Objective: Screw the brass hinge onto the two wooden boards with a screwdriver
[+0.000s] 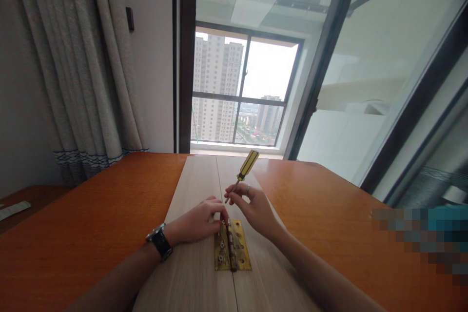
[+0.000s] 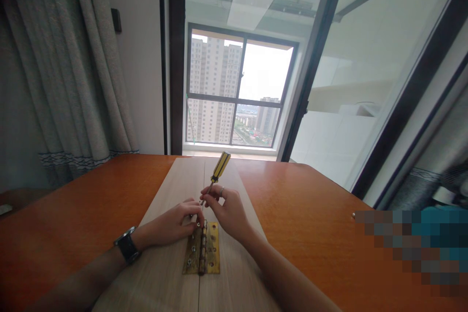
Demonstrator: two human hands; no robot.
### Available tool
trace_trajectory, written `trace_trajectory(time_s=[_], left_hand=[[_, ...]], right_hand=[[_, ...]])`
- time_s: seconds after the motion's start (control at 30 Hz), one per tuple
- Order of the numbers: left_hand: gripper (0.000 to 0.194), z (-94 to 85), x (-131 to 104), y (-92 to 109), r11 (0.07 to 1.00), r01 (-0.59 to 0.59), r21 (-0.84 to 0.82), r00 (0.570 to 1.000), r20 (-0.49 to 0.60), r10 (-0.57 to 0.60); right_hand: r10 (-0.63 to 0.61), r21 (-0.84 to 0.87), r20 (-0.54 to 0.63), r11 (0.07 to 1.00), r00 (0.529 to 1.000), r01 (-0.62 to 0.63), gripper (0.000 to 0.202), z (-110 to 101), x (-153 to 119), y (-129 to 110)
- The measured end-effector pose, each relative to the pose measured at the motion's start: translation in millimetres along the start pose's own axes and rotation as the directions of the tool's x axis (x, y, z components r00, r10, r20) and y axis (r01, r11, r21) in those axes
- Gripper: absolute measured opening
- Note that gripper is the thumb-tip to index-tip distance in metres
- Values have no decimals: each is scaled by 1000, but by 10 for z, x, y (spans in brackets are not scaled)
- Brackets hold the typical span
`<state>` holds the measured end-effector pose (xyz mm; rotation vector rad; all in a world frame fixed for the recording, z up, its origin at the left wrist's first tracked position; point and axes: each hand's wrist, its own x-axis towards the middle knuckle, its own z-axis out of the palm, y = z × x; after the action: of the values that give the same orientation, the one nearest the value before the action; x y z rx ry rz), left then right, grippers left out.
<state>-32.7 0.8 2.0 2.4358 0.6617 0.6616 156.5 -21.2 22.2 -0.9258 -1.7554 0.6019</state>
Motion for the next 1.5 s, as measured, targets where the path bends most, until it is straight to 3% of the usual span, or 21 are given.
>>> trace_trajectory(time_s=[0.67, 0.97, 1.23, 1.5], left_hand=[[15, -63, 3, -28, 995, -30, -92, 997, 62, 36], [2, -88, 5, -17, 991, 76, -108, 997, 16, -75], [3, -76, 8, 44, 995, 79, -56, 997, 18, -78], [12, -35, 0, 92, 998, -54, -17, 998, -18, 53]], right_hand=[[21, -5, -32, 1000, 999, -21, 15, -1, 7, 14], [25, -5, -34, 1000, 999, -25, 14, -4, 0, 14], [19, -20, -31, 1000, 999, -20, 14, -4, 7, 18], [25, -38, -72, 999, 997, -28, 14, -9, 9, 11]])
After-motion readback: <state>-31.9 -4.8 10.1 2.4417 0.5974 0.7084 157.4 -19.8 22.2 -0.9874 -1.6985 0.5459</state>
